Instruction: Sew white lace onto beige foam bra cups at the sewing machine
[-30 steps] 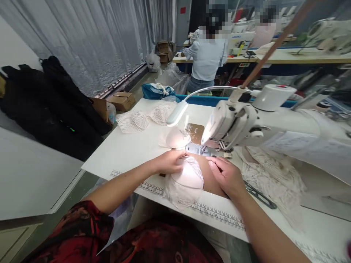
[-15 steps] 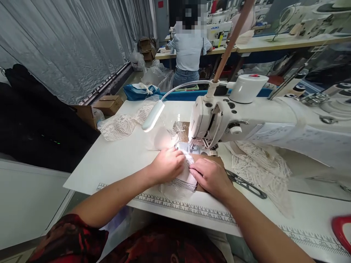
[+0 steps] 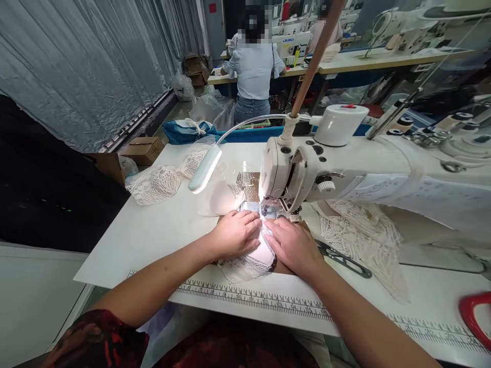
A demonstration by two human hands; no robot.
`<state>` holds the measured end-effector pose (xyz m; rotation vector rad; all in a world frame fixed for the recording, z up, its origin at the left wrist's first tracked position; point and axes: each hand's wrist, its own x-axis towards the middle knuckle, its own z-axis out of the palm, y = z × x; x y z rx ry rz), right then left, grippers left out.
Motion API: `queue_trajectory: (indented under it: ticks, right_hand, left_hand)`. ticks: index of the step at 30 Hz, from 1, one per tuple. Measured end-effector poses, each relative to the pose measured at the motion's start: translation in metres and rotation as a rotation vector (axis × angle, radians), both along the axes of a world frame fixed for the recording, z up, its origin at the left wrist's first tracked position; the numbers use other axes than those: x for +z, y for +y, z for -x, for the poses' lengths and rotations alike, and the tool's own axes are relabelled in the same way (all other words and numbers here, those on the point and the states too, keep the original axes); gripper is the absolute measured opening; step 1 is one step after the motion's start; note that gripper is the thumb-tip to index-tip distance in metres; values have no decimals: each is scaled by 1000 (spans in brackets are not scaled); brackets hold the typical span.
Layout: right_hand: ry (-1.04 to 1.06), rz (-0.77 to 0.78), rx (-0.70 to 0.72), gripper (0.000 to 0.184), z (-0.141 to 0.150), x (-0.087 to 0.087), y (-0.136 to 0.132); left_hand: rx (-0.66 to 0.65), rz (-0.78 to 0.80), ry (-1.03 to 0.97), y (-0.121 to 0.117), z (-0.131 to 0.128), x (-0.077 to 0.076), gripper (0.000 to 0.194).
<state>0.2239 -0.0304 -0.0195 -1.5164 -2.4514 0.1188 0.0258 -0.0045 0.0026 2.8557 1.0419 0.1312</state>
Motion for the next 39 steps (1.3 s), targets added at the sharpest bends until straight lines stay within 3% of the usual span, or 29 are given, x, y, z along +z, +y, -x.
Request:
queue_trajectory:
  ticks: [9, 19, 27, 39]
  right_hand:
    - [-35, -12, -63, 24, 6, 8, 4]
    - [162, 16, -90, 32, -3, 1, 7]
    - [210, -32, -84, 34, -7, -5, 7]
    - [114, 34, 17, 33, -2, 0, 1]
  left_hand:
    - [-65, 10, -28, 20, 4, -8, 53]
    - [-245, -30, 9, 25, 8, 14, 38]
    - [-245, -3, -116, 17, 9, -4, 44]
    - [-262, 27, -170, 23, 13, -8, 42]
